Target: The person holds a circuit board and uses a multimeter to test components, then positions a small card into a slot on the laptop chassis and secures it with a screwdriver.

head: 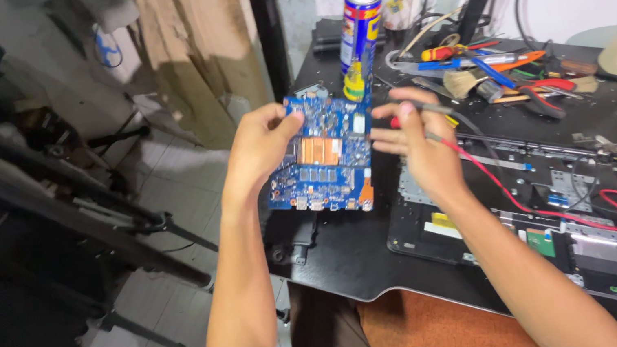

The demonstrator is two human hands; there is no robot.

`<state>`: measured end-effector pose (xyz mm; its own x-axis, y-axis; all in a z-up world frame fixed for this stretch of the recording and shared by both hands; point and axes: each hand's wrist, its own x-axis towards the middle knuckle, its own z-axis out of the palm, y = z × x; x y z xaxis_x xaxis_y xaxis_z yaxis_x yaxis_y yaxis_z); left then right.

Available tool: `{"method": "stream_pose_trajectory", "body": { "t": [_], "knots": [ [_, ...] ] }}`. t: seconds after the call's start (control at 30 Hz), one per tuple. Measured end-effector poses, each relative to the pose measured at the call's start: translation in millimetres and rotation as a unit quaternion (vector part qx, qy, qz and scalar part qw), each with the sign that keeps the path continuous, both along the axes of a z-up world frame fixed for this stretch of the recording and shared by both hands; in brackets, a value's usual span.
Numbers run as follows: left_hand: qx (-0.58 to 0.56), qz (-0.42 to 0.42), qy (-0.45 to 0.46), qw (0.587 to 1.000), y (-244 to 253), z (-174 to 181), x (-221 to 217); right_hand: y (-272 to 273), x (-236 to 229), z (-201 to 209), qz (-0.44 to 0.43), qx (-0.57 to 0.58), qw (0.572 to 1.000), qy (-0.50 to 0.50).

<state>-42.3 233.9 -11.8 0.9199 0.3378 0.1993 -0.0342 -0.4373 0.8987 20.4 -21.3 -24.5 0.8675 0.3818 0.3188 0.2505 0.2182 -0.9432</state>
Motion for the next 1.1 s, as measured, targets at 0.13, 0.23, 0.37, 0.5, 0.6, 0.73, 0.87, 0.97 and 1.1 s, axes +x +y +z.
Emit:
{"method": "stream_pose_trajectory", "body": {
  "t": [0.13,0.23,0.37,0.5,0.6,0.73,0.87,0.97,1.1],
  "knots": [
    [-0.222,-0.096,-0.079,0.967,-44,24,35,-39,12,29,-0.076,0.078,0.992,-0.069],
    [-0.353,-0.164,-0.078,0.918,-92,32,67,-75,23,45,-0.14,0.11,0.977,-0.119],
    [-0.491,-0.245,-0.027,0.836,-151,47,100,-120,37,66,-0.196,0.147,0.959,-0.144],
    [-0.522,-0.309,-0.007,0.795,-186,60,126,-158,54,89,-0.199,0.199,0.945,-0.163],
    [-0.536,-0.35,-0.05,0.767,-204,61,144,-181,64,102,-0.222,0.185,0.943,-0.168],
    [-0.405,-0.342,-0.163,0.832,-214,62,151,-190,69,112,-0.285,0.173,0.923,-0.193],
    [-0.279,-0.331,-0.204,0.878,-214,67,144,-181,64,123,-0.202,0.24,0.94,-0.132],
    [-0.192,-0.364,-0.246,0.878,-214,70,147,-173,64,133,-0.17,0.184,0.966,-0.057],
    [-0.105,-0.334,-0.232,0.907,-215,64,152,-157,77,131,-0.126,0.168,0.978,0.001]
  ]
}}
